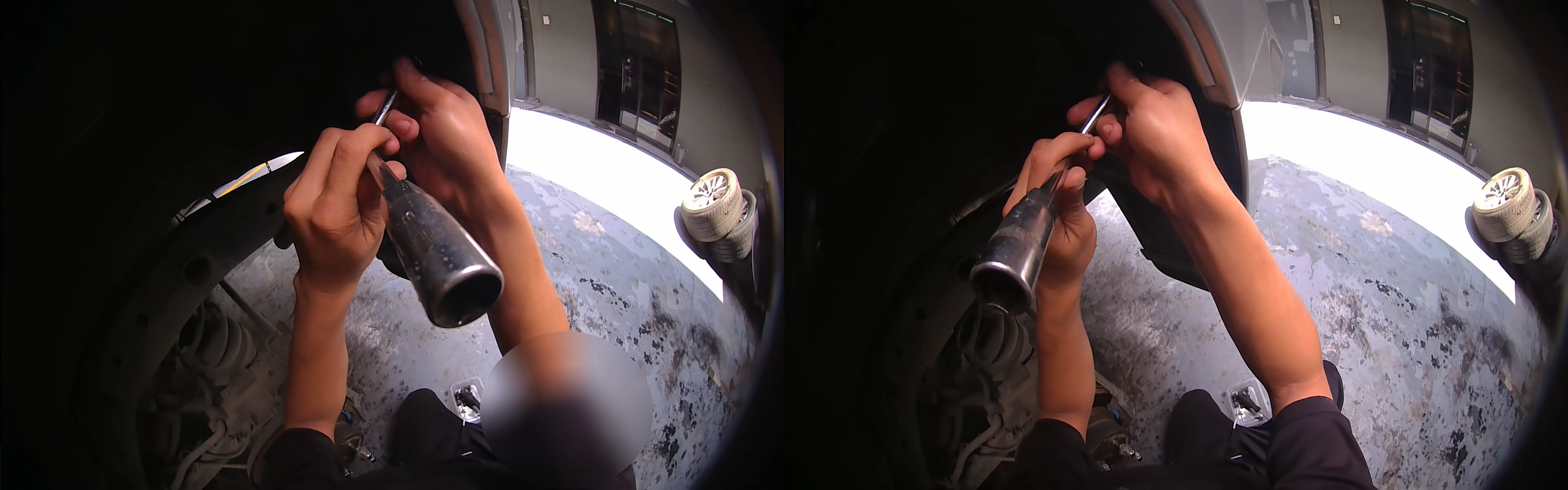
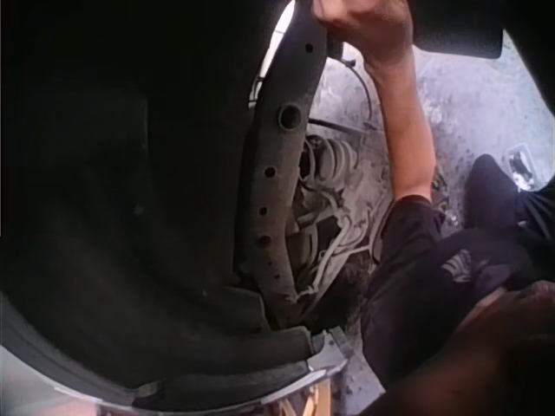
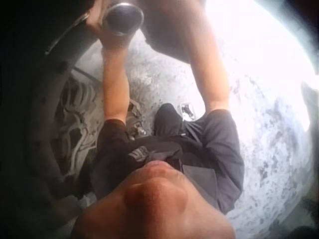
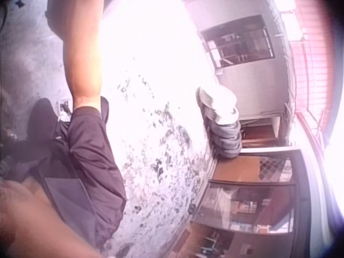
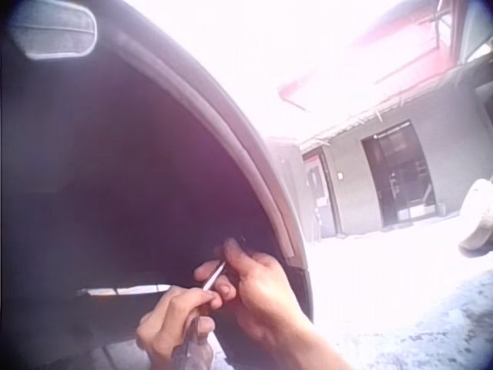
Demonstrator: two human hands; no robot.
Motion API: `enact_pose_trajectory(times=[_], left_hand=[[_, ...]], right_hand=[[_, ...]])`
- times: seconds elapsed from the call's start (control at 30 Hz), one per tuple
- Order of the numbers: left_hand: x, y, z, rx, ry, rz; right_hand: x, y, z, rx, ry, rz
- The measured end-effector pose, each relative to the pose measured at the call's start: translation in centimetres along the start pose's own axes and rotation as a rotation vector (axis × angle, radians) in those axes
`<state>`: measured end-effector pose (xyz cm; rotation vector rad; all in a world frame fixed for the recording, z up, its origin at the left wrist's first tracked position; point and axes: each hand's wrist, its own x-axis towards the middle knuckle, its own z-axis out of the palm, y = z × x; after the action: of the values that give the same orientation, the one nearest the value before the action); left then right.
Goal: The person uses a T-handle socket wrench to loosen and remove bolts securing a black plastic wheel well liner. After removing the bolts, the person pulls the liner away from the vehicle's wheel arch to expose the brake assembly.
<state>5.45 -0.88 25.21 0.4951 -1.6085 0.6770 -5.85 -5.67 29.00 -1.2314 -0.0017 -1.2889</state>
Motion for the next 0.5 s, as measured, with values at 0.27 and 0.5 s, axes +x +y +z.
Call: enact_pose_trajectory(times=[0.27,0.5], left_hand=[[-0.1,-0.2,1.4,0.070,0.169,0.097],[0.9,0.7,1.6,-0.322,0.436,-0.659]], right_hand=[[-0.5,-0.3,0.1,-0.042,-0.032,-0.008],[1.4,2.2,0.9,0.018,0.029,-0.150]])
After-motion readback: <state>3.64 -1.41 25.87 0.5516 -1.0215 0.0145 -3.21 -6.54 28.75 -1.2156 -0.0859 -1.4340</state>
